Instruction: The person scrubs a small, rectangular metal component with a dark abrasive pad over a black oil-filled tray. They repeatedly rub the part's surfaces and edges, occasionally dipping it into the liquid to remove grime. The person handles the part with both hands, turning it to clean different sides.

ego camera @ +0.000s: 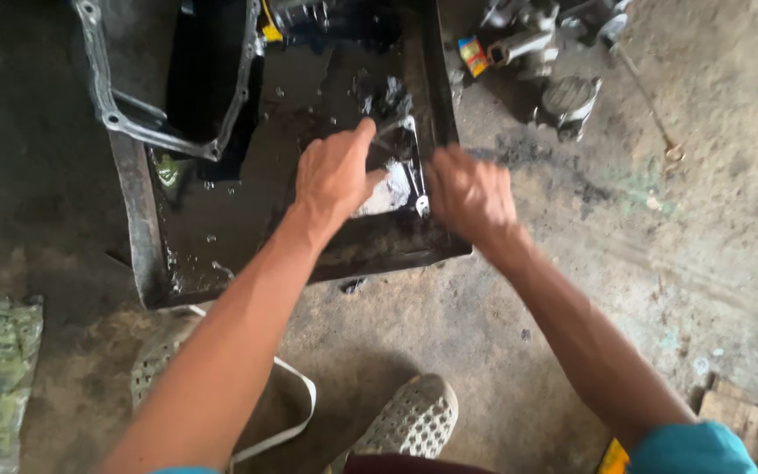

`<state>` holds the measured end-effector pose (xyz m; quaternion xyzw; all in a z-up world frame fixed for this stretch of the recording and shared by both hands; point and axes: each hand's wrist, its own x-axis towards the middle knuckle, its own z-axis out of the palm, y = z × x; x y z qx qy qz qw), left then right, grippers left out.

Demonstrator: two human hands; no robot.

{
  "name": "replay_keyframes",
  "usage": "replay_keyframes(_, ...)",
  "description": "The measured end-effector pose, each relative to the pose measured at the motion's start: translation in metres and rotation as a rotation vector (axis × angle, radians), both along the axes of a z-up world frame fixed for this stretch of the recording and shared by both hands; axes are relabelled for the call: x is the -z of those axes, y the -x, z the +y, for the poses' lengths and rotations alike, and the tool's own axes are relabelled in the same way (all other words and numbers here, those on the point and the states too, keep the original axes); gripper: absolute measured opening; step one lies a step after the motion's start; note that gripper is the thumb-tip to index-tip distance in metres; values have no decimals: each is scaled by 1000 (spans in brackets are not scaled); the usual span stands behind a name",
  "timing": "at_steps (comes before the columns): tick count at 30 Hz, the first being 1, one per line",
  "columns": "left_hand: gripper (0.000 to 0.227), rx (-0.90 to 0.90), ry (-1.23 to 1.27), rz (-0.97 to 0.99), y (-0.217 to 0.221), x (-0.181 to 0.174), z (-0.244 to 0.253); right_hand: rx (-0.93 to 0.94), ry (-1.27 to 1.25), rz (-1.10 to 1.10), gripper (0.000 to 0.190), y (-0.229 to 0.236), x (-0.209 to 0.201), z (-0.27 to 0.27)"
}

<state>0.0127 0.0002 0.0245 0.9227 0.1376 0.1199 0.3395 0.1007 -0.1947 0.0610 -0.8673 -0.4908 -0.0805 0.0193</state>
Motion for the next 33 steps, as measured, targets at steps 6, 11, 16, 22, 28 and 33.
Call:
replay_keyframes(6,52,44,-71,88,-12,-1,-5,35,40,218,15,-2,-9,-6)
replay_keyframes(11,55,5,-66,65,-20,-7,-8,14,103,2,14,-2,-7,-5)
replay_keyframes(16,57,8,-167,8,-13,-2,-22,115,26,254,20,-6,-3,-14)
replay_keyframes(22,50,107,-167,47,-19,-22,-20,79,5,261,16,3,6,-29)
replay_keyframes(28,49,116,-207,16,-19,-30,-23,724,-202,862,28,2,42,-36)
replay_keyframes(33,47,112,-206,-50,-11,-29,-15,717,-257,814,34,6,54,-33)
